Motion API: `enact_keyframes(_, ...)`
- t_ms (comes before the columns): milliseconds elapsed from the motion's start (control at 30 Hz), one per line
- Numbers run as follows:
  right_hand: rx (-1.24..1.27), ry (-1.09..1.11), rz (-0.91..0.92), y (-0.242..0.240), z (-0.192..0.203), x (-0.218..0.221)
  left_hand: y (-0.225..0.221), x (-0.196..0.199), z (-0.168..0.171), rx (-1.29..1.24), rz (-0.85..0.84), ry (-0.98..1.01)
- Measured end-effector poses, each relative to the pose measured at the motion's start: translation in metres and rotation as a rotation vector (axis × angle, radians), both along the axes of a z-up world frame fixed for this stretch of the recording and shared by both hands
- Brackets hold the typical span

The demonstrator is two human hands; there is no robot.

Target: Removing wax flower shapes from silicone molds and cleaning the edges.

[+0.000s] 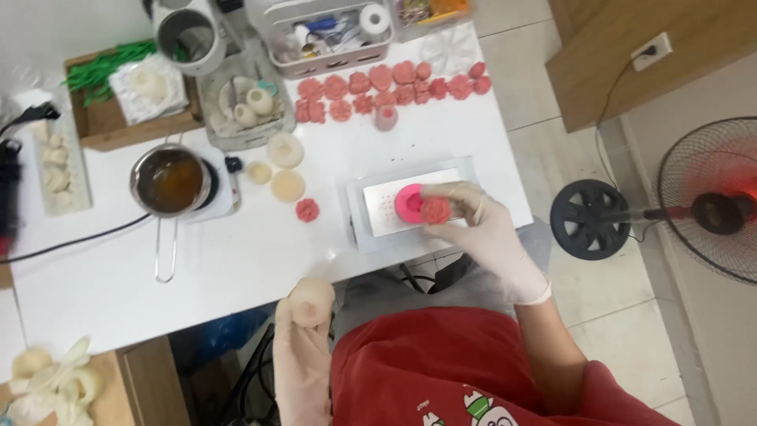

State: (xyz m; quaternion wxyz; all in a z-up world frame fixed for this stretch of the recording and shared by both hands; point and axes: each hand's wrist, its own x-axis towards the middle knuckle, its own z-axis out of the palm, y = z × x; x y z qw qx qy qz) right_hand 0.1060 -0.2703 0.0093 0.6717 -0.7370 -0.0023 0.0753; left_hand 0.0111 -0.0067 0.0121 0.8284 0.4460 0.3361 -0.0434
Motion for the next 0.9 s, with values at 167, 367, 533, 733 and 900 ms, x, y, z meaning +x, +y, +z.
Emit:
enact_keyframes(167,-0.176,0.044,-0.37,-0.088,-0.067,0.05,-0.002,0.017,-0.008,-0.05,0.062,0.184)
enact_keyframes(367,-0.31,0.162,-0.583,-0.135,-0.168,0.11,-0.014,0.026,-0.016,-0.06,0.022,0.115)
enact_keyframes(533,-0.32,0.257,-0.674,-0.14,-0.218,0.152,-0.008,0.023,-0.033,-0.067,0.052,0.209)
enact_keyframes(733,-0.273,0.221,-0.731,-0.15,-0.265,0.184,0.009,0.011,-0.061,-0.025,0.157,0.296)
enact_keyframes(900,-0.248,0.193,-0.749,-0.149,-0.264,0.192,0.001,0.019,-0.055,-0.024,0.159,0.312)
